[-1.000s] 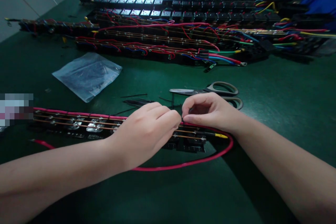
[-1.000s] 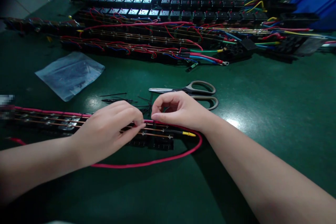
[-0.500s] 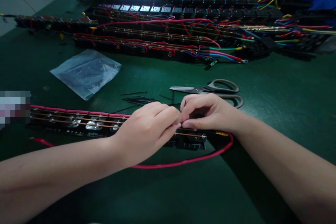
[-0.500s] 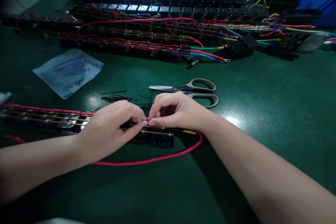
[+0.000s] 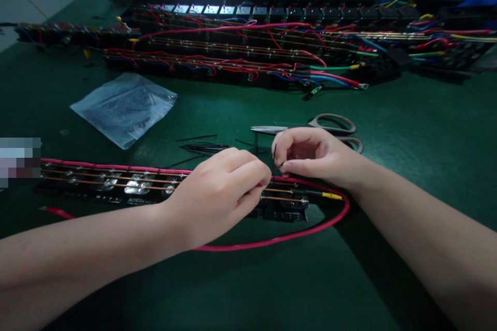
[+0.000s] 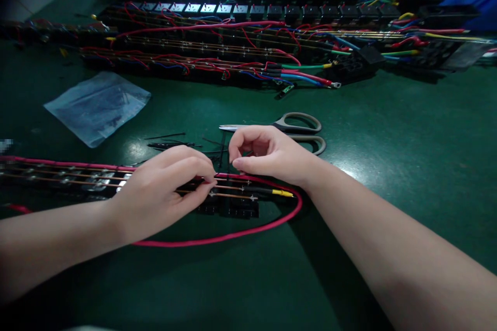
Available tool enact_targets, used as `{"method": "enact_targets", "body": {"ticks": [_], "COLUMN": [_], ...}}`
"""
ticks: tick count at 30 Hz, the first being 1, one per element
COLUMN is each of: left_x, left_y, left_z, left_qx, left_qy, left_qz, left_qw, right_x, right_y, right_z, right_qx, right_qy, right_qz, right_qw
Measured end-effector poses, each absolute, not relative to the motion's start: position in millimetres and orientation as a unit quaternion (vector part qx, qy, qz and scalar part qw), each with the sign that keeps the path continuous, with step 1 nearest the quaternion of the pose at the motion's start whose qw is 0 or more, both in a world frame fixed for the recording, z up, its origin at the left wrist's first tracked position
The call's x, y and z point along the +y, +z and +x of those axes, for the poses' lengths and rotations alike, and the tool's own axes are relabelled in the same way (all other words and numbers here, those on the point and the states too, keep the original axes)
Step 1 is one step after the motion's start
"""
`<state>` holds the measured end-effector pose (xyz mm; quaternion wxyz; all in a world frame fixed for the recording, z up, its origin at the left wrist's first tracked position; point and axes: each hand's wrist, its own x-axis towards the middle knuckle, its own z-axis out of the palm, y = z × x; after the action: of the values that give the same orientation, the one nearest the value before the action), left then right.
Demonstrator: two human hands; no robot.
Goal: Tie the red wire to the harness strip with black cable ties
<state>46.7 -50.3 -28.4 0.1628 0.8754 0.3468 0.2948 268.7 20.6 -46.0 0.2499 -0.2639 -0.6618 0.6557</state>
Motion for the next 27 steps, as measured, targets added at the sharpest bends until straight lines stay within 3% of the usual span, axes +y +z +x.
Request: {"method": "enact_targets", "body": {"ticks": [27], "left_x": [-50.9], "left_y": [-26.3], "left_z": [48.0], "left_qx": [0.321], "left_qy": [0.256], "left_qz": [0.894], "left_qw": [0.182], "right_x": [18.2], "right_y": [-47.2], "right_z": [263.4], "right_qx": [-0.51], "right_qy": [0.754], "right_qz": [-0.276], "right_qw": [0.308]}}
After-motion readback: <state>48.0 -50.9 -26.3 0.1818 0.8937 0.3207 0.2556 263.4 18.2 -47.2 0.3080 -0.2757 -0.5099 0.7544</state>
